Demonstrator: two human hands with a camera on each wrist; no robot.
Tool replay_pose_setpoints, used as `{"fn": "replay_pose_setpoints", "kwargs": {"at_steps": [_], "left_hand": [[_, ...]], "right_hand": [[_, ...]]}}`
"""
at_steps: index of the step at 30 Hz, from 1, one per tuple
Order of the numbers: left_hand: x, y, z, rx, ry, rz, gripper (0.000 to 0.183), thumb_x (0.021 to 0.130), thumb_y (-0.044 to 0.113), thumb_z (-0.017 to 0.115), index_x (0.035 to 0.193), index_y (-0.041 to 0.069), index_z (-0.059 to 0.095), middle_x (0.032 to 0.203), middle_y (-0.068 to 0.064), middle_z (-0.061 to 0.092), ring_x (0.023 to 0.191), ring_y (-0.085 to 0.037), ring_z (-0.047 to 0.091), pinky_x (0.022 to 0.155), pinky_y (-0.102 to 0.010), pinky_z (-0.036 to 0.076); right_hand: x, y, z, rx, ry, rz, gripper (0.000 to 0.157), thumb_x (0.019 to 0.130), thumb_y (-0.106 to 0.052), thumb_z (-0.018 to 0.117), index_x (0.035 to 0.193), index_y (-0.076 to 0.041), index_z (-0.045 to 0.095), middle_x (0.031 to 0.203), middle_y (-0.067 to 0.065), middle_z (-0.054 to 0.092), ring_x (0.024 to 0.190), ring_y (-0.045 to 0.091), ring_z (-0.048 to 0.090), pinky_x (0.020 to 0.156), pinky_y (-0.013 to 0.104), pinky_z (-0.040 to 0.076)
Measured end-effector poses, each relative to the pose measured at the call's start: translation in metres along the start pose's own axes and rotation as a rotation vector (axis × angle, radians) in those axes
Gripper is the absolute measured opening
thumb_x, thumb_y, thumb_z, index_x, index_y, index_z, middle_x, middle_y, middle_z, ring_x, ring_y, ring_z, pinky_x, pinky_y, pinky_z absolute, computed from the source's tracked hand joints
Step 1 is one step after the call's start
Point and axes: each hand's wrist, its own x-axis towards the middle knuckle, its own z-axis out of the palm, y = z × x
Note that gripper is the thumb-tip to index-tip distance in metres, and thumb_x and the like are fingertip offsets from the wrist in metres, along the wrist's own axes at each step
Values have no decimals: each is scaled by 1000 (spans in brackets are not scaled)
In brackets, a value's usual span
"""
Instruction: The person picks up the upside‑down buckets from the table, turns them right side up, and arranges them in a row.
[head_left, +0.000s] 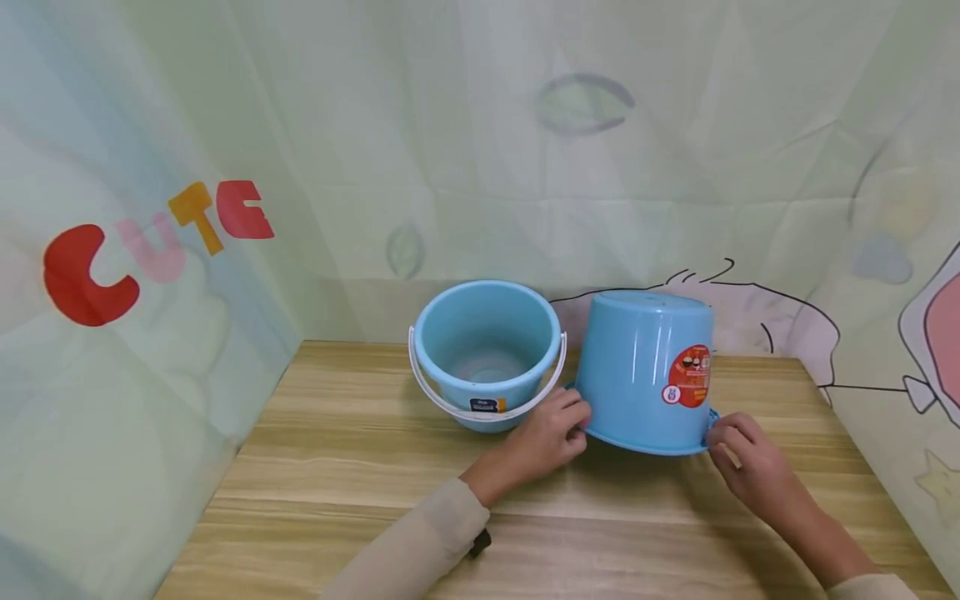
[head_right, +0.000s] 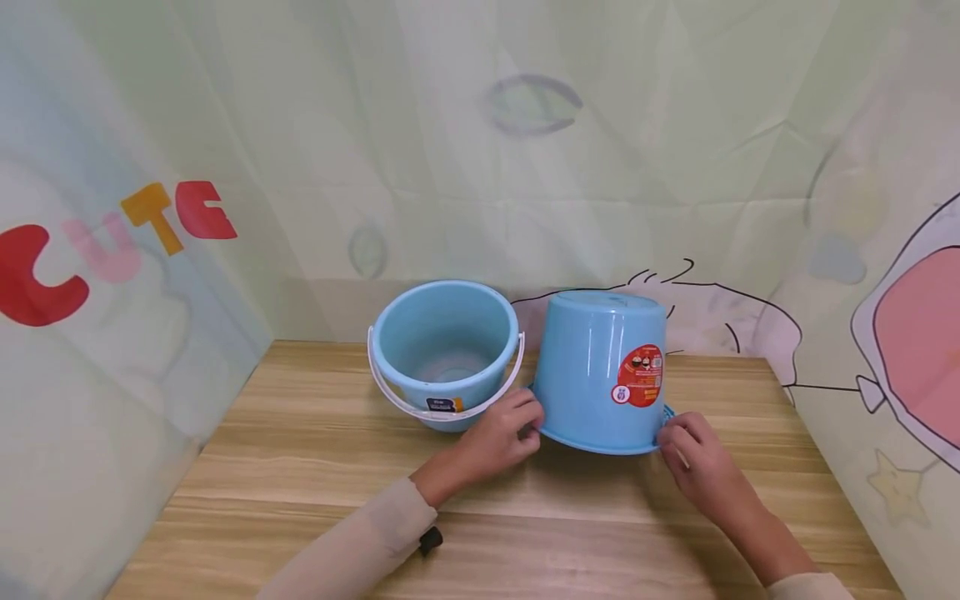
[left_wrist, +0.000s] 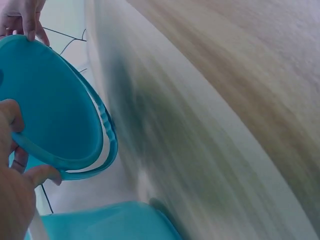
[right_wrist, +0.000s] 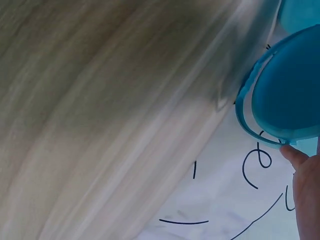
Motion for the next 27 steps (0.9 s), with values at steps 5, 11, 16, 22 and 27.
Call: {"fn": "replay_pose_setpoints", "kwargs": {"at_steps": [5,11,16,22,27], "left_hand": [[4,7,-6,-3,10,-32,21,78,-6,72,81,10,58,85,1,53,83,-13,51,73,-18,43],[13,17,-17,-3,18,-30,19,82,-5,72,84,10,60,87,0,55,84,-13,51,74,-17,45],[19,21,-25,-2,32,-21,21,80,-6,72,83,10,59,85,1,54,82,-13,51,73,-17,44],[27,26,-34,-14,63,0,23,76,-9,71,82,9,57,84,0,54,79,-15,50,73,-21,43],[31,28,-42,-32,46,-18,24,76,-11,70,83,9,58,85,-1,55,80,-15,51,76,-25,45]], "right_hand": [[4,-3,-6,-10,31,25,58,107,-52,35,88,-6,65,95,6,62,90,16,61,97,-2,36],[9,-7,-14,17,92,46,57,109,-49,38,86,-4,62,94,6,61,89,20,60,98,-2,35],[15,-9,-20,-2,124,50,58,109,-50,38,86,-2,62,94,8,62,91,14,59,99,-2,33],[24,-11,-27,-13,145,46,61,109,-51,39,90,2,63,95,13,64,91,15,59,101,-1,32],[31,-13,-32,-23,158,50,64,108,-52,40,94,5,64,95,15,64,94,8,58,100,-1,33]]}}
